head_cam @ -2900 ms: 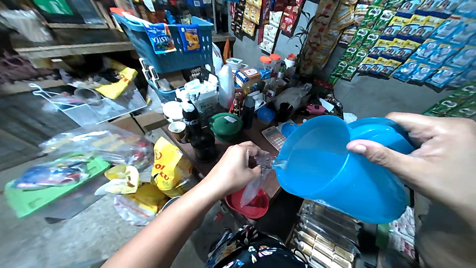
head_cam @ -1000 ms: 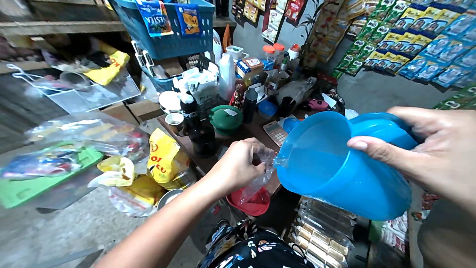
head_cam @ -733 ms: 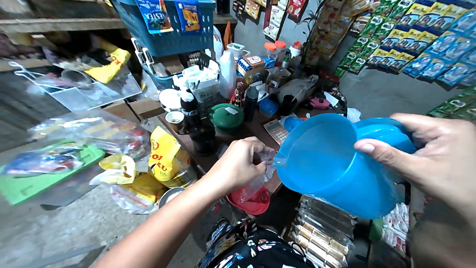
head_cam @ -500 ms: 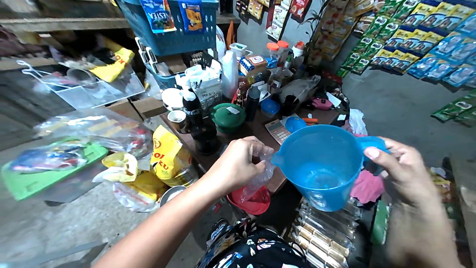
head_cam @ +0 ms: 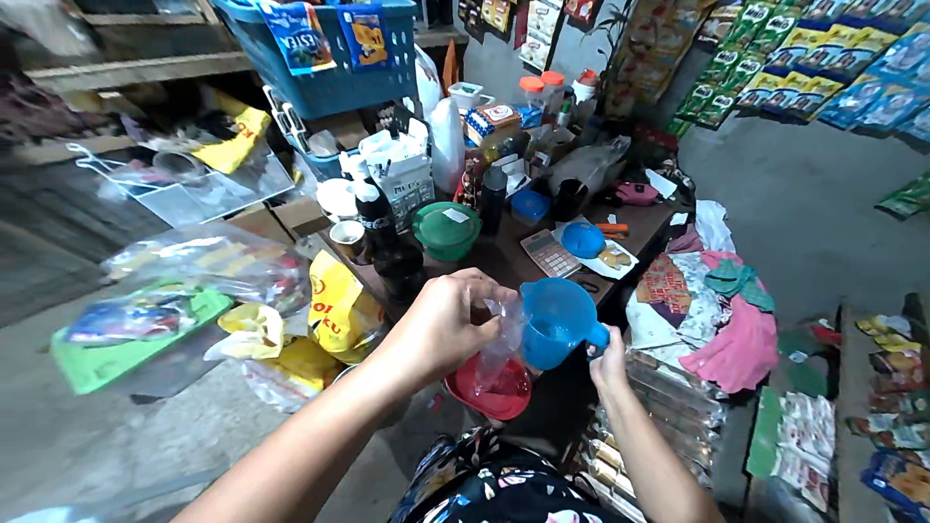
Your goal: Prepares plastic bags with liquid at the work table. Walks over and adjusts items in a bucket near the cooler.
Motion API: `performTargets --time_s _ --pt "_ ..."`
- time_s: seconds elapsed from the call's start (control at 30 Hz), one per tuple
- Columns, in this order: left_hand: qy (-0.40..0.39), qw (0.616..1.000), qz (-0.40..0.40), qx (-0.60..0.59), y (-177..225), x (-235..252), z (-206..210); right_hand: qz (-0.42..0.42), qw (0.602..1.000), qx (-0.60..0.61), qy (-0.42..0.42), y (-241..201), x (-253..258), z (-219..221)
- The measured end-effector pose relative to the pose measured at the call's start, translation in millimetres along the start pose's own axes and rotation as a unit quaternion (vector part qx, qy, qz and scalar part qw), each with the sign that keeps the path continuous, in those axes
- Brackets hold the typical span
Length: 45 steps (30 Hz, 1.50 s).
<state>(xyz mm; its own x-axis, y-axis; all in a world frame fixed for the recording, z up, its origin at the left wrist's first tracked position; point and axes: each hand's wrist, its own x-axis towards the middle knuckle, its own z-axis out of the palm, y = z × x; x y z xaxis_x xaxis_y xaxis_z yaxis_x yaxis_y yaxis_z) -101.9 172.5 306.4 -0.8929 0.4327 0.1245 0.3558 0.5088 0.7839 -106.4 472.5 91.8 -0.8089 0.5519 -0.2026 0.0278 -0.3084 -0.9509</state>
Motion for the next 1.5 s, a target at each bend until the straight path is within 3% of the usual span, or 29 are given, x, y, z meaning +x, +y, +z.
performTargets --time_s 0.07,0.13,0.2,0.27,0.33,0.4,0.47,0.5,0.57,0.8,0.93,1.03,1.13,1.2,1.33,1.5 --pt "0.002 1.0 0.009 0.0 -1 0 1 -0.013 0.999 -0.037 -0.004 15 3 -4" --pt "0.002 1.0 0.012 -0.003 -1 -1 1 -0.066 0.982 -0.173 -0.026 7 4 -11" --pt "0.007 1.0 0.017 -0.006 -1 -1 1 -0.193 0.937 -0.282 -0.07 -22 3 -9" --pt "0.006 1.0 0.017 -0.012 -2 -1 1 -0.316 0.892 -0.289 -0.142 -60 -12 8" --pt "0.004 1.0 0.016 -0.019 -2 0 2 -0.391 0.833 -0.284 -0.269 -95 -38 32" --pt "0.008 1.0 0.021 -0.017 -2 0 3 -0.46 0.734 -0.332 -0.374 -121 -61 56" --pt "0.01 1.0 0.024 -0.013 -3 -1 3 -0.525 0.63 -0.402 -0.407 -135 -71 74" --pt "0.008 1.0 0.022 -0.013 -3 -1 3 -0.54 0.597 -0.429 -0.409 -140 -73 80" --pt "-0.003 1.0 0.025 -0.018 -4 -3 1 -0.566 0.572 -0.438 -0.401 -145 -71 87" --pt "0.004 0.996 0.082 0.038 4 -23 1 -0.578 0.581 -0.398 -0.412 -157 -72 88" --pt "0.096 0.965 0.197 0.141 -21 -17 14 -0.565 0.604 -0.379 -0.416 -157 -74 88" --pt "0.14 0.968 0.173 0.114 -16 -18 16 -0.562 0.612 -0.37 -0.415 -157 -75 87" --pt "0.124 0.976 0.141 0.109 -11 -17 14 -0.56 0.623 -0.352 -0.417 -154 -74 86" --pt "0.118 0.973 0.162 0.118 -12 -15 15 -0.524 0.652 -0.334 -0.434 -155 -74 86" --pt "0.092 0.972 0.184 0.111 -12 -13 14 -0.371 0.697 -0.354 -0.501 -161 -76 89" --pt "0.086 0.973 0.191 0.095 -13 -10 15 -0.278 0.701 -0.352 -0.555 -155 -74 103"
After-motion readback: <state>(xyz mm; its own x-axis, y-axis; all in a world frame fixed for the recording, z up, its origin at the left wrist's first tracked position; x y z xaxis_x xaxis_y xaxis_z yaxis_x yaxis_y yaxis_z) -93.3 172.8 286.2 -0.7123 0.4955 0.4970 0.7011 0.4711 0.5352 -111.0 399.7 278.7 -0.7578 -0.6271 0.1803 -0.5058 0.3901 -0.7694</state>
